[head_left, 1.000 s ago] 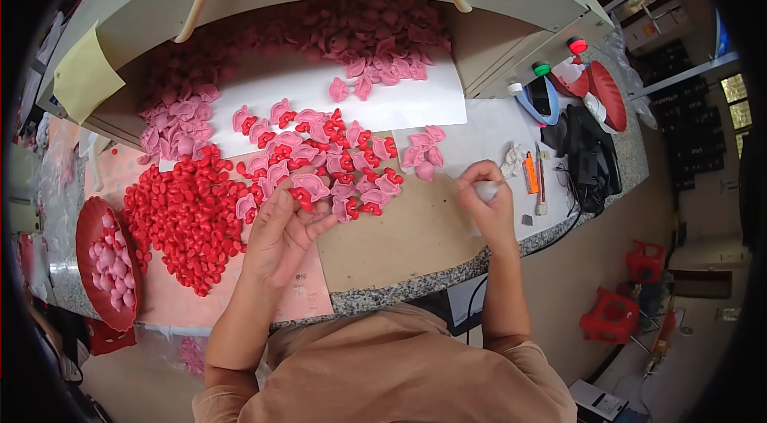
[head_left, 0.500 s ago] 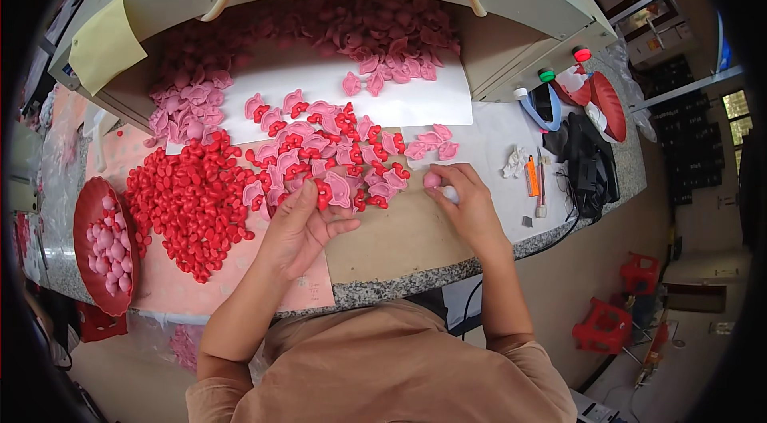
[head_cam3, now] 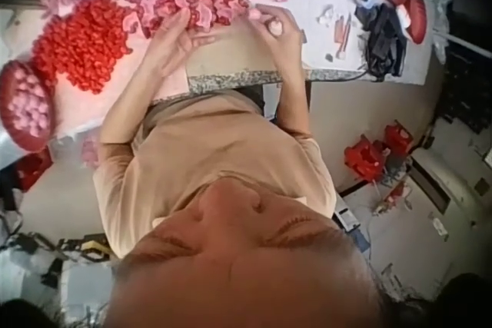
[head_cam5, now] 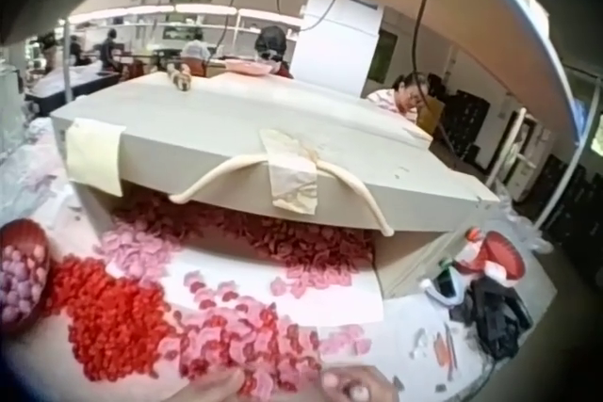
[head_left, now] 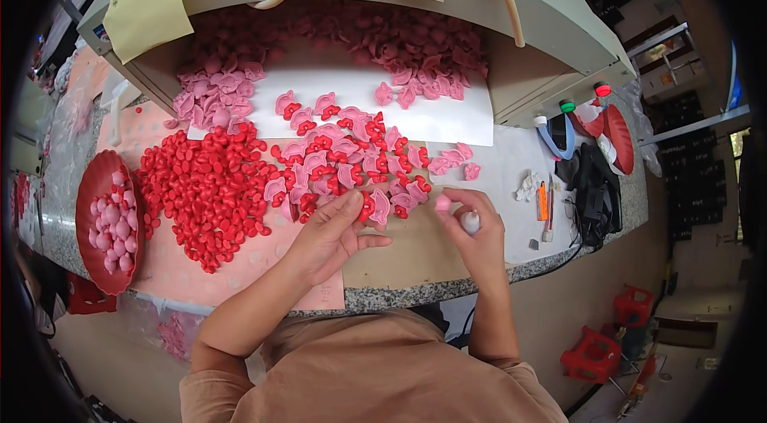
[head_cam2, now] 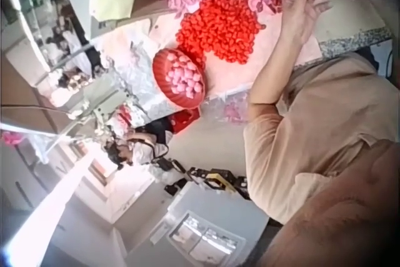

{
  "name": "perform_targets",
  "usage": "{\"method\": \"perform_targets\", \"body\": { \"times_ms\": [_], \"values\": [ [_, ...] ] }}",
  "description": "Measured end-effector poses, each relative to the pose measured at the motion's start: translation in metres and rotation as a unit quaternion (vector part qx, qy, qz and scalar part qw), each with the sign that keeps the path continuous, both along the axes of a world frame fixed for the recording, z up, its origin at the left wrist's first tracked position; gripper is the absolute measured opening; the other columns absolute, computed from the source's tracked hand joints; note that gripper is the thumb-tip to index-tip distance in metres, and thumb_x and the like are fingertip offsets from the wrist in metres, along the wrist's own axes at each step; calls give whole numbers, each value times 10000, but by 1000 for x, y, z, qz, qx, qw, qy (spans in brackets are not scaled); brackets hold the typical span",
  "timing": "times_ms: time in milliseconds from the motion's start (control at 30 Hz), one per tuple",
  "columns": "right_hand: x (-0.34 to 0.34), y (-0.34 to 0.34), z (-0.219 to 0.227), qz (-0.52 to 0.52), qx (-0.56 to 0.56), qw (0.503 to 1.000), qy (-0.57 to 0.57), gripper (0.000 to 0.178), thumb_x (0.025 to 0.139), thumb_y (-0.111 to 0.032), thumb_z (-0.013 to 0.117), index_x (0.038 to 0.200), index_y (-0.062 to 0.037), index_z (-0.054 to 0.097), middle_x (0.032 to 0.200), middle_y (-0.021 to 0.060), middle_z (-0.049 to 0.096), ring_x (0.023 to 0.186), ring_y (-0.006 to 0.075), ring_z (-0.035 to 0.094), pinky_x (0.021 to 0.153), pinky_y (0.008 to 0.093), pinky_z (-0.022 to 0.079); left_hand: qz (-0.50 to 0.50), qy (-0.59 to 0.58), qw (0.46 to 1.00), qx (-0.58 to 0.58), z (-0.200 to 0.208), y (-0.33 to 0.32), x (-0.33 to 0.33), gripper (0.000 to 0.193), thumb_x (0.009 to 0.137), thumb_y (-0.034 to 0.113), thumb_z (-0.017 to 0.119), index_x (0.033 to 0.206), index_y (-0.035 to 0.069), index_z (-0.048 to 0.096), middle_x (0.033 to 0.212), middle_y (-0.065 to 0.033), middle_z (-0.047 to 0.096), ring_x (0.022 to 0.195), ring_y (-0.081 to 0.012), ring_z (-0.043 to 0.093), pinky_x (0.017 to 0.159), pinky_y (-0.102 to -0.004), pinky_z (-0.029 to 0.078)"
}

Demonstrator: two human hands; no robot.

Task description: Applying glue to small pink components and joining them together on a workbench.

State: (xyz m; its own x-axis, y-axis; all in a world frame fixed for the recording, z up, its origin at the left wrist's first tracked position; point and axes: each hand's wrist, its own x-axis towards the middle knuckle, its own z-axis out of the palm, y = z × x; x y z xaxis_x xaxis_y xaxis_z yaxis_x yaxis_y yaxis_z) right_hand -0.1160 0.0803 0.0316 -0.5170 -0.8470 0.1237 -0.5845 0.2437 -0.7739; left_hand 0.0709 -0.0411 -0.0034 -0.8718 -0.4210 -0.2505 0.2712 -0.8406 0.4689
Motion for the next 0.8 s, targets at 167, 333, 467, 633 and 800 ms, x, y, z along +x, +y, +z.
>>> {"method": "perform_targets", "body": {
  "times_ms": [167, 333, 467, 633, 800],
  "values": [
    [33, -16, 18, 114, -70, 988, -82, 326, 708, 12, 705, 1020, -41, 627, 1015, 62, 566, 716, 90, 523, 652, 214, 432, -7, -9, 1000, 0, -1, 2, 1, 419, 950, 306, 437, 1298, 72, 431, 1065, -2, 566, 884, -110, 578, 825, -343, 508],
    [39, -26, 15, 156, -100, 982, -23, 341, 707, 0, 717, 1032, -50, 628, 1014, 76, 574, 692, 113, 545, 629, 231, 461, -9, -2, 1000, -23, -1, 4, 0, 400, 949, 293, 443, 1287, 79, 447, 1176, -34, 538, 966, -143, 579, 824, -325, 506],
    [41, -29, 11, 172, -105, 980, 3, 327, 716, -24, 720, 1029, -50, 629, 1012, 84, 579, 694, 133, 565, 617, 246, 481, -3, 2, 1000, -30, -2, 5, 0, 383, 953, 280, 437, 1280, 82, 455, 1243, -53, 505, 1020, -167, 570, 828, -324, 503],
    [41, -29, 9, 170, -95, 981, 6, 326, 718, -39, 724, 1031, -51, 632, 1013, 84, 578, 695, 141, 575, 613, 251, 489, -29, 1, 999, -44, -6, 3, 1, 461, 925, 332, 476, 1308, 84, 414, 1204, -63, 510, 1063, -189, 547, 878, -370, 480],
    [36, -25, 4, 182, -95, 978, -36, 329, 733, -19, 706, 1052, -55, 632, 1013, 90, 567, 815, 141, 564, 671, 261, 478, 11, -10, 999, -39, -7, 7, -1, 329, 940, 222, 475, 1239, 85, 488, 1211, -50, 514, 1035, -162, 558, 829, -322, 504]
  ]
}}
